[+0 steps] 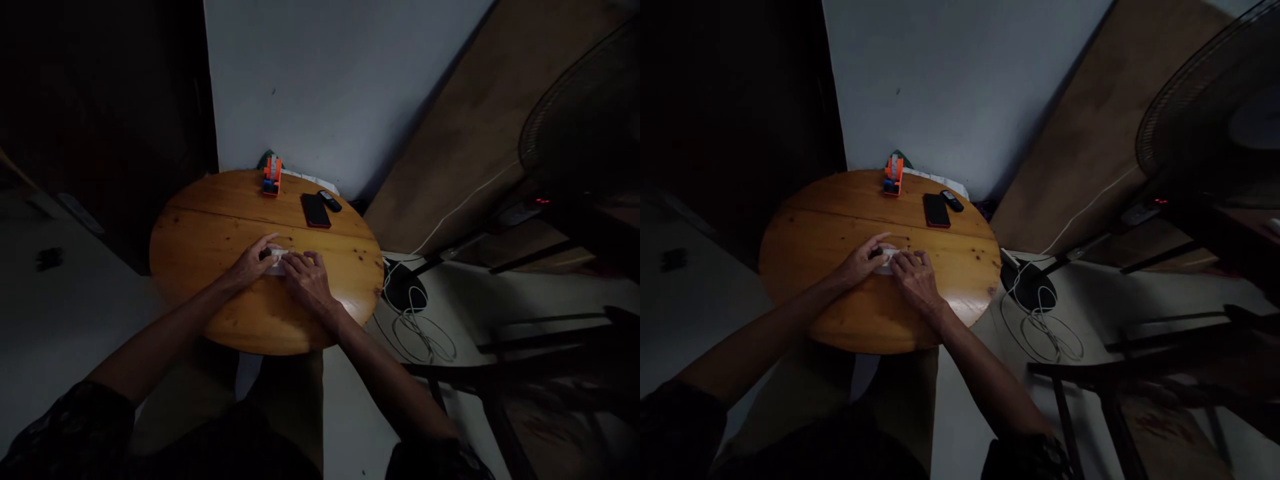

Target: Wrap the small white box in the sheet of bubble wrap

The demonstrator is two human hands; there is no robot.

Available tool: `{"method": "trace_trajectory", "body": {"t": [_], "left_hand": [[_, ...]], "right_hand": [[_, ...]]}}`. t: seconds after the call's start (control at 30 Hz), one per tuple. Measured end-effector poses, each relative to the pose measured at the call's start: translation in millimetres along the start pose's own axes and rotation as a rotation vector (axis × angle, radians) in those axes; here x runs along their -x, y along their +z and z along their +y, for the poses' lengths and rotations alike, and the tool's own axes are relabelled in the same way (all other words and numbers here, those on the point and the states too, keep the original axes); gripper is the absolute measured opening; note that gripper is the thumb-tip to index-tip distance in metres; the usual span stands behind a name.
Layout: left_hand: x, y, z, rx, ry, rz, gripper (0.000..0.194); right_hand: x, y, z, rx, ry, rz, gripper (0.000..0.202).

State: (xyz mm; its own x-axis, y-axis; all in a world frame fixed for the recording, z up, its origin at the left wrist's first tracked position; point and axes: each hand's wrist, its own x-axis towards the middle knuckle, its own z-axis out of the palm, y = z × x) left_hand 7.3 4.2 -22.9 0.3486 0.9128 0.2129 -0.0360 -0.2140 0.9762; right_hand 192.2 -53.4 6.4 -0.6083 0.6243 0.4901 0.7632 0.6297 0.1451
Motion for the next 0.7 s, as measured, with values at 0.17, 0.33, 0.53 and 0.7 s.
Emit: {"method": "trace_trajectory", "body": {"t": [0.17, 0.33, 0.53, 0.7], "left_hand": [[1, 0.4, 4, 0.006, -0.01, -0.009, 0.067], [2, -0.1, 5, 0.021, -0.022, 0.003, 0.068], [0, -0.3, 0, 0.052, -0.035, 0.016, 0.067], [-2, -1.3, -2, 0.031, -0.028, 0.025, 0.07]], "right_hand": [[3, 4, -9, 0.069, 0.032, 0.061, 0.027], [3, 4, -16, 0.075, 0.058, -0.024, 0.03], [7, 2, -21, 0.032, 0.131, -0.075, 0.04], [-3, 0, -26, 0.066, 0.138, -0.123, 0.035]]}}
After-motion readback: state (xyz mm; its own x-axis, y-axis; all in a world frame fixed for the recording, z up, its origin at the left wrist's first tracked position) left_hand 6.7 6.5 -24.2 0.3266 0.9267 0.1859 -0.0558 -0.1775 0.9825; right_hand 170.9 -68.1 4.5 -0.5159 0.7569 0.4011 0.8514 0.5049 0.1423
